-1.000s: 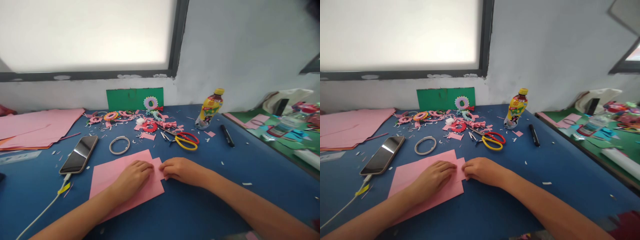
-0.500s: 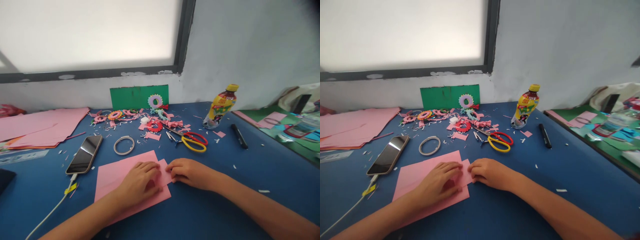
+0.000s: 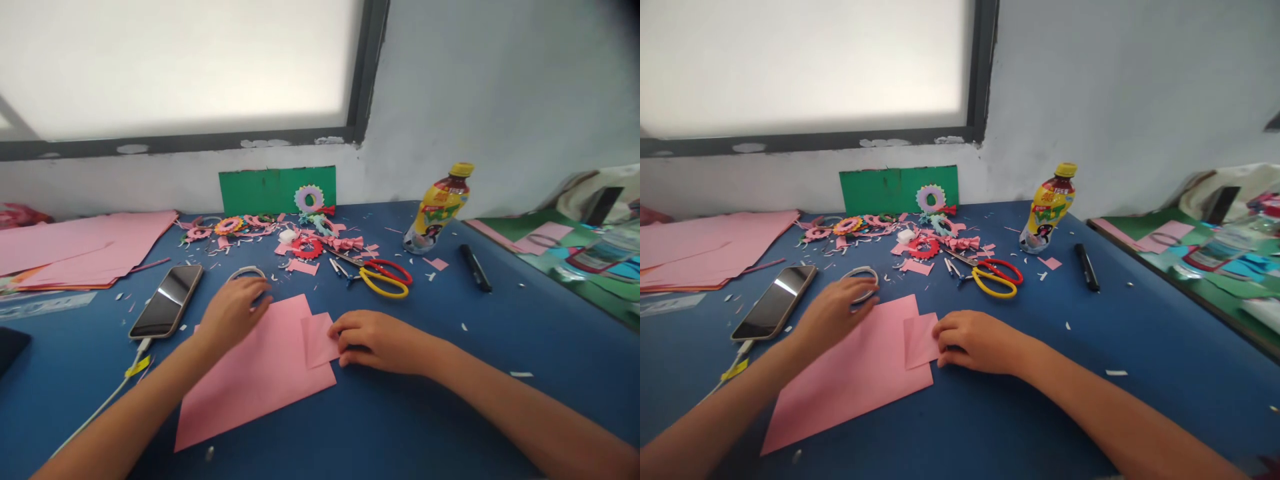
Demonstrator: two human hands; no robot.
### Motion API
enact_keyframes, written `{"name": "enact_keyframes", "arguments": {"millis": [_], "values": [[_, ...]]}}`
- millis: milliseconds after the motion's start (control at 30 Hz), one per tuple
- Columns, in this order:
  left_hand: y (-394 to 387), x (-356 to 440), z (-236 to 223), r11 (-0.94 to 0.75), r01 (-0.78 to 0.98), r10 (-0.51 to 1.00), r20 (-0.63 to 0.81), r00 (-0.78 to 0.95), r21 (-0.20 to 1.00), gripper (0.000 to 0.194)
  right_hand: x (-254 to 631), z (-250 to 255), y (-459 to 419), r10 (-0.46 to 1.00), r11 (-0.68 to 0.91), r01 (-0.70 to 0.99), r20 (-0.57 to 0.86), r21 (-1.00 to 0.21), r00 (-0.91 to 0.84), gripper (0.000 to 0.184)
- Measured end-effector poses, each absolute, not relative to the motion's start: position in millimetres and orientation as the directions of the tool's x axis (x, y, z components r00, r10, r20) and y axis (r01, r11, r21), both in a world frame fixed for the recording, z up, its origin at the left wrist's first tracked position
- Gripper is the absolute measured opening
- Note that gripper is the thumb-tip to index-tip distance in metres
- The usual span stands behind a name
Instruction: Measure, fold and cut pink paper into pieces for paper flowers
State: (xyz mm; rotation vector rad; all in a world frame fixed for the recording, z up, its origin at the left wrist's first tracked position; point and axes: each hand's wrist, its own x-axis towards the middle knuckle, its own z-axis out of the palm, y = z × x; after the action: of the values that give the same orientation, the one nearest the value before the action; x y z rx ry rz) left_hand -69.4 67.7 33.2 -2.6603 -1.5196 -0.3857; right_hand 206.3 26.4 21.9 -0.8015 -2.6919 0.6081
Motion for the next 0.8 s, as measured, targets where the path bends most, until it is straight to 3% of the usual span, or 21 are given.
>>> {"name": "enact_keyframes", "arguments": {"millis": [100, 167, 300, 433, 567, 700, 800], "values": [[84, -85, 39, -0.424, 0.903, 0.893, 0.133, 0.430, -0.075, 0.028, 206, 25, 27, 0.566, 0.767, 0.454, 0.146, -0.454, -0.811, 0.018], [88, -91, 43, -0.428, 0.897, 0.897, 0.068, 0.437, -0.112, 0.027, 207, 26, 27, 0.581, 0.766, 0.461, 0.174, -0.449, -0.795, 0.019], [86, -95, 49, -0.377, 0.915, 0.918, 0.070, 0.390, -0.143, 0.030, 213, 27, 35, 0.668, 0.728, 0.539, 0.258, -0.423, -0.698, 0.022], [84, -95, 51, -0.346, 0.927, 0.929, 0.085, 0.360, -0.147, 0.029, 232, 24, 52, 0.818, 0.570, 0.744, 0.325, -0.349, -0.474, 0.019], [86, -95, 49, -0.352, 0.928, 0.918, 0.146, 0.368, -0.125, 0.029, 255, 20, 70, 0.929, 0.327, 0.916, 0.256, -0.232, -0.266, 0.016], [85, -93, 46, -0.423, 0.902, 0.881, 0.194, 0.431, -0.082, 0.025, 267, 17, 78, 0.951, 0.231, 0.949, 0.255, -0.213, -0.174, 0.026], [76, -80, 42, -0.486, 0.873, 0.856, 0.177, 0.486, -0.044, 0.025, 269, 13, 81, 0.952, 0.237, 0.941, 0.253, -0.241, -0.175, 0.023]]}}
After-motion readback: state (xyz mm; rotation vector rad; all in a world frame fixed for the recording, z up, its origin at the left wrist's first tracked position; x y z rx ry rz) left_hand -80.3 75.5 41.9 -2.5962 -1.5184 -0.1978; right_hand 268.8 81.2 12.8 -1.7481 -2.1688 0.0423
